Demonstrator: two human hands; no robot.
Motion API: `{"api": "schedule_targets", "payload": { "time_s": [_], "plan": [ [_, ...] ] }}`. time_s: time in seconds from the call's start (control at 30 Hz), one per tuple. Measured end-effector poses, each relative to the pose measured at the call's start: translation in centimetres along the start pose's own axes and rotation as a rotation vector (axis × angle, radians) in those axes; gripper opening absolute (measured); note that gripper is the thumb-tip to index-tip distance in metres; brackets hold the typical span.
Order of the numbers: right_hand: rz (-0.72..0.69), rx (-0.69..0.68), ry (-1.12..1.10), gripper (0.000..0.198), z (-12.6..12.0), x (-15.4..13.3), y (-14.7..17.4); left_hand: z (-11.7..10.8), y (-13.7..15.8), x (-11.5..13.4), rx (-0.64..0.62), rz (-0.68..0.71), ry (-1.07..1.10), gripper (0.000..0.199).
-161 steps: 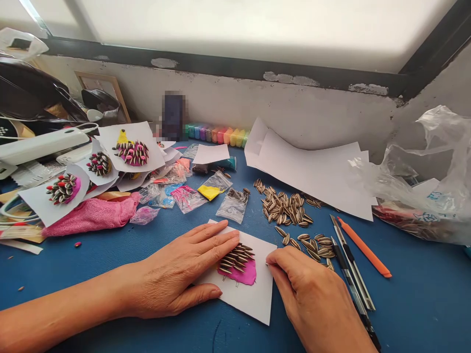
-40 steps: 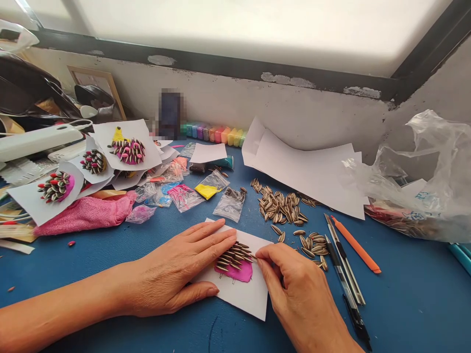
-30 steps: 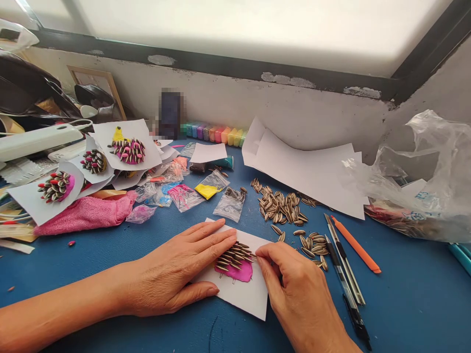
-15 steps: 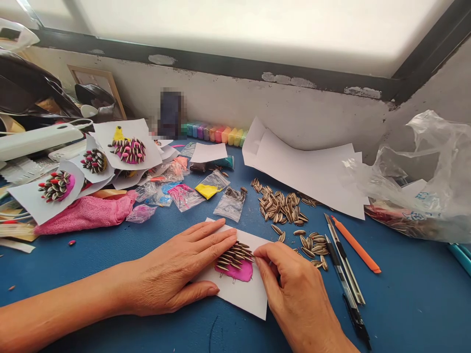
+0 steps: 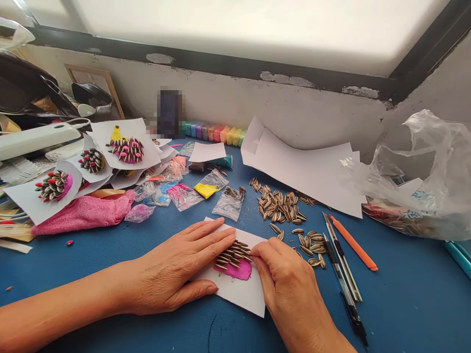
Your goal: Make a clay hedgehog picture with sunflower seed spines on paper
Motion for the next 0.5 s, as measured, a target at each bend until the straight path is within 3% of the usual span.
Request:
{"api": "schedule_targets", "payload": {
  "time_s": [0.5],
  "plan": [
    [0.004,0.069,0.048,0.021,-1.7,0.0,0.0,-0.2,0.0,0.1,0.010,0.010,-0.006,0.075]
  ]
}}
Point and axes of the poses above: each hand's wrist, its own y-axis away from the middle knuckle, its own z-axis out of the palm, x = y × z, the point moved 7 cm from there along -y, towards the middle knuckle, and after that the axes turned 10 degrees about -y, right-handed, at the moved point
